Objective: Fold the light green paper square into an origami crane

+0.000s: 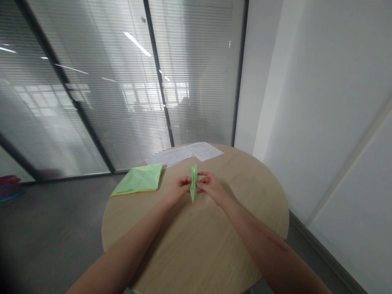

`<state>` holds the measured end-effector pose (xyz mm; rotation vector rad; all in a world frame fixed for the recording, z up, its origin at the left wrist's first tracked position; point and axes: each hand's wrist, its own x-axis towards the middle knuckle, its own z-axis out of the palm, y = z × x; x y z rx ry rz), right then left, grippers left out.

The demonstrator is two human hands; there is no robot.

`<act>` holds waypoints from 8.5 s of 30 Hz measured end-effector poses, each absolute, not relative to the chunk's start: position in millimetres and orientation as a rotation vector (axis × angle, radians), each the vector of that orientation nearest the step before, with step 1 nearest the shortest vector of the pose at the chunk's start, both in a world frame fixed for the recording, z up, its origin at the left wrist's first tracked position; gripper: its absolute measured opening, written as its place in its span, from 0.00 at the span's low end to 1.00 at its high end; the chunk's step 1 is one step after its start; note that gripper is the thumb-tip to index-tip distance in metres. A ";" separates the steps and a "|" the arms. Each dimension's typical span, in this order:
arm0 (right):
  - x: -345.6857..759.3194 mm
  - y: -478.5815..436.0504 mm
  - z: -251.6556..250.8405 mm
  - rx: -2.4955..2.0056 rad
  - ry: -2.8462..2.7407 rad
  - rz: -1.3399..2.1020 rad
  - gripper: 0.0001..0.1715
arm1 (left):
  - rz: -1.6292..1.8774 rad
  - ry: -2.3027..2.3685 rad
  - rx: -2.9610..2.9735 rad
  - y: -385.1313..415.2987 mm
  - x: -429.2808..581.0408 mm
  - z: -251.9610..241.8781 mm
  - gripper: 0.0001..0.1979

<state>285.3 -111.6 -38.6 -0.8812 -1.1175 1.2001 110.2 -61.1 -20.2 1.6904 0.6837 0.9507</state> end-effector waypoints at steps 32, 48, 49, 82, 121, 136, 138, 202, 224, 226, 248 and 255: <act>287.0 -101.6 -50.1 -0.964 -1.158 1.002 0.28 | 1.041 0.702 1.470 -62.2 115.6 -21.4 0.22; 290.2 -102.9 -47.3 -1.164 -1.276 0.848 0.15 | 1.014 0.782 1.402 -67.4 114.8 -16.9 0.09; 290.6 -103.0 -47.2 -1.180 -1.278 0.838 0.15 | 1.005 0.780 1.398 -67.5 114.5 -16.8 0.11; 283.1 -114.1 -39.3 -1.037 -1.422 1.111 0.19 | 1.268 0.812 1.792 -70.4 109.2 -10.2 0.13; 285.6 -113.8 -40.2 -1.089 -1.487 1.017 0.24 | 1.175 0.682 1.538 -64.6 99.6 6.0 0.16; 285.4 -110.4 -43.0 -1.123 -1.534 0.882 0.24 | 1.255 0.731 1.762 -67.2 98.2 5.9 0.12; 285.2 -110.5 -43.3 -1.124 -1.528 0.878 0.24 | 1.265 0.743 1.702 -65.0 99.7 4.0 0.12; 279.3 -115.5 -38.7 -1.180 -1.571 0.768 0.18 | 1.017 0.704 1.381 -76.1 107.0 3.1 0.18; 279.3 -120.3 -32.9 -1.177 -1.624 0.789 0.18 | 1.085 0.720 1.357 -75.4 105.3 5.5 0.16; 279.8 -119.9 -32.6 -1.152 -1.604 0.836 0.18 | 1.096 0.695 1.379 -73.3 105.5 4.6 0.17; 286.8 -112.3 -34.4 -0.973 -1.283 0.959 0.22 | 0.976 0.762 1.584 -65.2 107.3 -7.8 0.15; 293.4 -106.5 -38.7 -1.012 -1.295 0.883 0.15 | 1.030 0.729 1.586 -60.8 107.8 -13.4 0.15</act>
